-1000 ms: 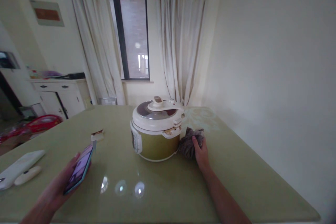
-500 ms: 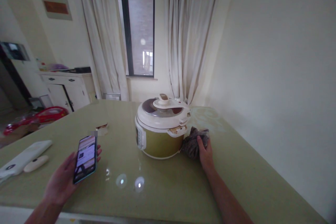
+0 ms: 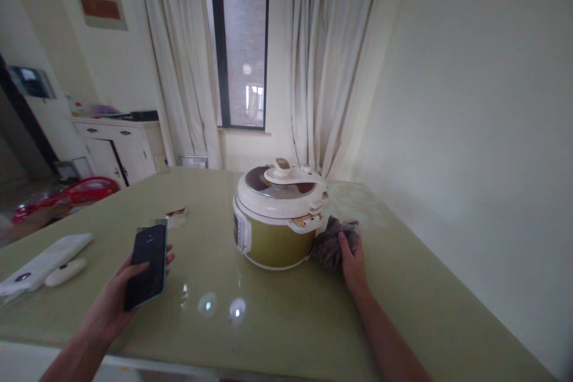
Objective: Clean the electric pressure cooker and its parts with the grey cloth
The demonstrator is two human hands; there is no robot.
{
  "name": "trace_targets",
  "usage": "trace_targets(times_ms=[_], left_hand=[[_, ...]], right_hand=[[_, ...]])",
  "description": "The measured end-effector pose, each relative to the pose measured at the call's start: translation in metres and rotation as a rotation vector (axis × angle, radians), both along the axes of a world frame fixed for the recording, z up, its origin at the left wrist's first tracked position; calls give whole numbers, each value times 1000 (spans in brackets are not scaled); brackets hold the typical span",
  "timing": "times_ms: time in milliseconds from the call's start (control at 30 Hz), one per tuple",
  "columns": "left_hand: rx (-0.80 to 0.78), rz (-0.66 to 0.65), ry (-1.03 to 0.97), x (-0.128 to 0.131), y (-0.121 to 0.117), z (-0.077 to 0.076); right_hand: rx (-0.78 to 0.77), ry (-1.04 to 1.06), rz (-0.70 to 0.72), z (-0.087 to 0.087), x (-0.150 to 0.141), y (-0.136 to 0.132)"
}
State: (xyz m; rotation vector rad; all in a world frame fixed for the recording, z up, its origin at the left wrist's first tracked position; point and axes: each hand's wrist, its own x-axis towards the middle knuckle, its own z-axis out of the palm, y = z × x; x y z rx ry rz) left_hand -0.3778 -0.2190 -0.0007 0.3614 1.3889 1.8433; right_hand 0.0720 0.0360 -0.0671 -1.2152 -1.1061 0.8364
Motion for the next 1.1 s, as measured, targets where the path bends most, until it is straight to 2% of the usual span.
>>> trace_targets(times_ms=[100,233,400,533,900,1000,1100], left_hand=[[1,16,-18,2,-1,2],[1,36,-2,0,1,-5],[9,38,-7,-1,2,-10],[12,34,24,1,2,-6],[73,-4,-84,4,-4,5],[101,-31,-93,0,-6,2],[128,-63,-16,-5,-8,-7]], right_hand=[[-1,-9,-4,0,0,-1],[-3,-13,-32,-1,-1,0],[30,-10,-2,-2,0,1],[18,-5,-1,-2,0,0],[6,-18,-2,-3,2,1],[8,-27,8,-2,2,0],[15,-26,2,-1,2,0]])
